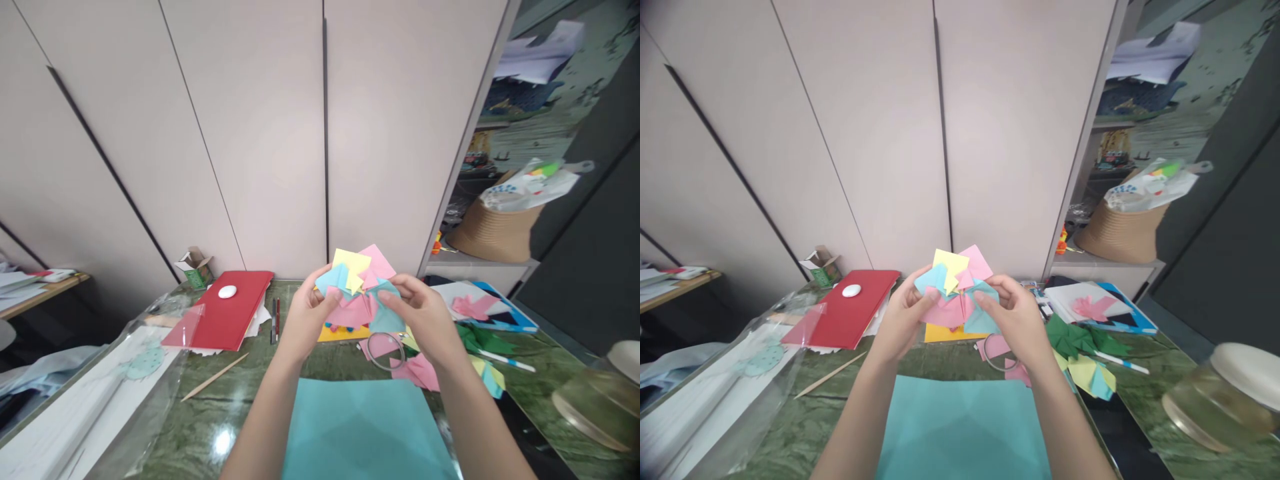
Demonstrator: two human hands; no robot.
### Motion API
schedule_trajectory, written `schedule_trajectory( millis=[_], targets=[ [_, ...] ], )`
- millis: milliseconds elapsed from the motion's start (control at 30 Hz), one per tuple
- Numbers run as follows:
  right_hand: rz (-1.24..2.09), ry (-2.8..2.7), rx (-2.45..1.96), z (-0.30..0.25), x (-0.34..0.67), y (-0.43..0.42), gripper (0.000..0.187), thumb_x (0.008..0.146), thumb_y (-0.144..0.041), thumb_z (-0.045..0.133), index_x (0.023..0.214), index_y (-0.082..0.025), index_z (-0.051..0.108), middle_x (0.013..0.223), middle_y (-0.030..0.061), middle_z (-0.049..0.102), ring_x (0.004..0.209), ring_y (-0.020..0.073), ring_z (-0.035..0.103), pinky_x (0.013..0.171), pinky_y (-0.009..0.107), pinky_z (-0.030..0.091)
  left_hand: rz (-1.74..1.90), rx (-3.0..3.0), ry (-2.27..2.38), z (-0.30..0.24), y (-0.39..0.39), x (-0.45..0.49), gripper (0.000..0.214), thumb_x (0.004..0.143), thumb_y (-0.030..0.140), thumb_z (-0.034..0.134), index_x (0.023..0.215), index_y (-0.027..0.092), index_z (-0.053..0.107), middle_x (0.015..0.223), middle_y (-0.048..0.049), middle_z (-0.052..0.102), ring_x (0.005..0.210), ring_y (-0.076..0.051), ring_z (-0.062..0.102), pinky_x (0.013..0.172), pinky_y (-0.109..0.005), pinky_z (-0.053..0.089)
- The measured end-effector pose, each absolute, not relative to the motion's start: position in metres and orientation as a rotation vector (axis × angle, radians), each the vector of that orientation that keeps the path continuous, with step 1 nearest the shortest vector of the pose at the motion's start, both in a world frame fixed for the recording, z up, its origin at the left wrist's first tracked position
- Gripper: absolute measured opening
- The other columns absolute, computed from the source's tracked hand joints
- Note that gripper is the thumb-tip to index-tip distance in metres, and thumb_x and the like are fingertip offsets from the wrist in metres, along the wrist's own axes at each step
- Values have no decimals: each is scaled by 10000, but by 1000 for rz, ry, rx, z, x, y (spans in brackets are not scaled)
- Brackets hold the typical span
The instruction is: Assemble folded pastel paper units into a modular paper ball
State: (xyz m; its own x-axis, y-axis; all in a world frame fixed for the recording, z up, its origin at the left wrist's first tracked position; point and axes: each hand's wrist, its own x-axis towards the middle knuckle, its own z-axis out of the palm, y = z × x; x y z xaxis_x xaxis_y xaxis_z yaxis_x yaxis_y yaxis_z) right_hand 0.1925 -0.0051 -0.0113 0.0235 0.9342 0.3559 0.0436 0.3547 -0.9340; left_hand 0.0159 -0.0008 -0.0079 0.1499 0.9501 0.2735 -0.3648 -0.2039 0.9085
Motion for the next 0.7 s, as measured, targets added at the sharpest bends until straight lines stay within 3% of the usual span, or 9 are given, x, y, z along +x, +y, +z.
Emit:
schedule_trajectory(
  millis=[167, 300, 533, 700],
  targets=[
    [849, -1334, -989, -14, 193, -5, 192, 718, -362, 679, 787, -193, 619, 791, 23, 676, 708, 155, 599, 604, 258, 472, 1337, 1153, 640, -4, -3, 15, 660, 702, 313, 693, 1299, 214, 430, 890, -69, 687, 771, -187, 644, 677, -278, 484],
    [885, -1250, -958, -14, 190, -8, 186, 710, -355, 694, 776, -200, 615, 761, 8, 667, 649, 134, 589, 561, 237, 470, 1296, 1178, 605, -4, -2, 16, 609, 676, 285, 715, 1232, 199, 481, 931, -86, 682, 785, -197, 649, 690, -284, 493],
    [902, -1215, -971, -11, 188, -10, 217, 690, -389, 702, 775, -205, 626, 773, 21, 691, 654, 162, 629, 550, 258, 509, 1276, 1220, 672, -9, -1, 16, 533, 675, 293, 711, 1166, 197, 525, 763, -36, 665, 547, -121, 580, 553, -243, 461],
    [886, -1238, -967, -12, 188, -9, 233, 690, -400, 699, 780, -199, 624, 793, 40, 695, 661, 168, 630, 550, 264, 518, 1292, 1222, 668, -9, 0, 15, 526, 678, 286, 711, 1163, 198, 525, 735, -19, 649, 517, -96, 549, 555, -229, 451]
  ],
)
